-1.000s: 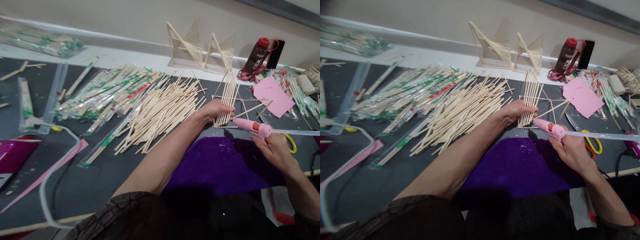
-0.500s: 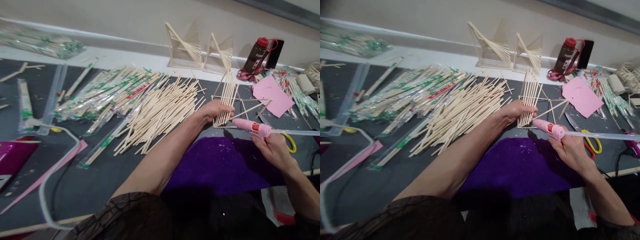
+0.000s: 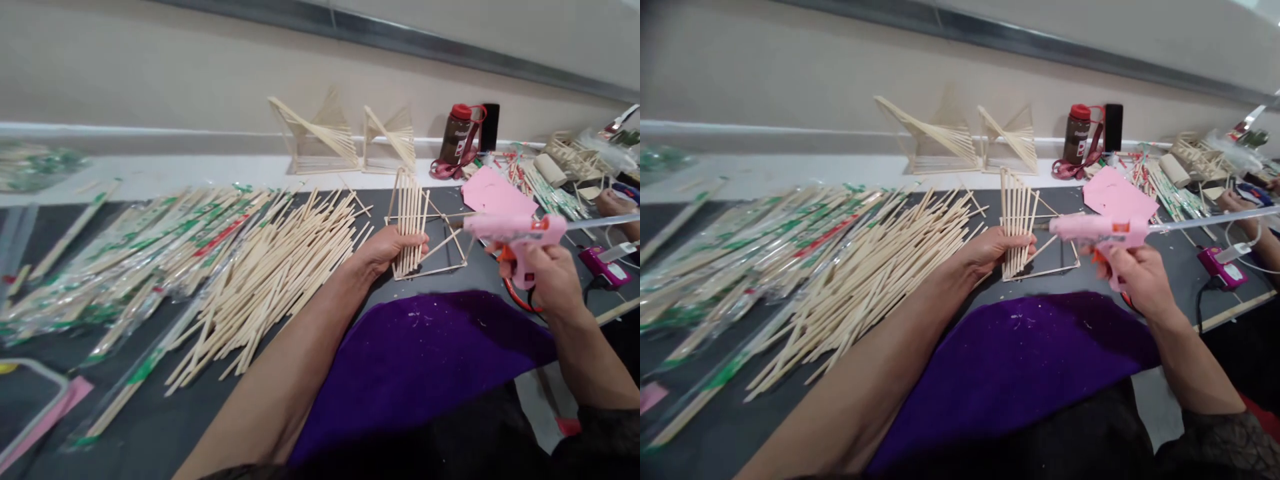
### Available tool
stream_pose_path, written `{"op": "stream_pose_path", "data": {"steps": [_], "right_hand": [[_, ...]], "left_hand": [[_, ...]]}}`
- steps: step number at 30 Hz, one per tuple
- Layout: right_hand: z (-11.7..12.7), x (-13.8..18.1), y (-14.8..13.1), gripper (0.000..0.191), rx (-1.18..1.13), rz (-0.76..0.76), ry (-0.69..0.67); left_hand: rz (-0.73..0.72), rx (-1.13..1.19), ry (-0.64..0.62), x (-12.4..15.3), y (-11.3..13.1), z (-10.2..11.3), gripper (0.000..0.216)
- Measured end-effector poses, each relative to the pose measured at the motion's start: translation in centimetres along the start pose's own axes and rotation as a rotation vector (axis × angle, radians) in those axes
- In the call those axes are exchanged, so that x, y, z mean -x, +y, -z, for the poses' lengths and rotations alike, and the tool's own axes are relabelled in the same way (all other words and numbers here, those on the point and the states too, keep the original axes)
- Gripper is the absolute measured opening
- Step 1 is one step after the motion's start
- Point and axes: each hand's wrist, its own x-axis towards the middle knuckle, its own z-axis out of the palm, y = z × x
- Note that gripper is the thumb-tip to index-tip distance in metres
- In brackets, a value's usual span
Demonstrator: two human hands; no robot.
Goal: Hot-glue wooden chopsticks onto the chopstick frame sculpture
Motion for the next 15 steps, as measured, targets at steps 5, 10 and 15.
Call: {"op": "stream_pose_path", "data": {"steps": [5, 10, 15], "right_hand": [[1.1, -6.8, 1.4, 0.034, -0.245, -0.058, 0.346], [2.2, -13.9, 7.0, 0.021, -0.254, -0.305, 0.418], [3.6, -16.0, 12.3, 0.025, 0.014, -0.328, 0.323]], "left_hand": [[-0.009, -0.036, 0.015, 0.1, 0.0, 0.1, 0.010], [0.005, -0.017, 0.020, 0.2, 0.1, -0.1, 0.012], [0.015, -0.018, 0.023, 0.2, 0.0, -0.3, 0.014]]}}
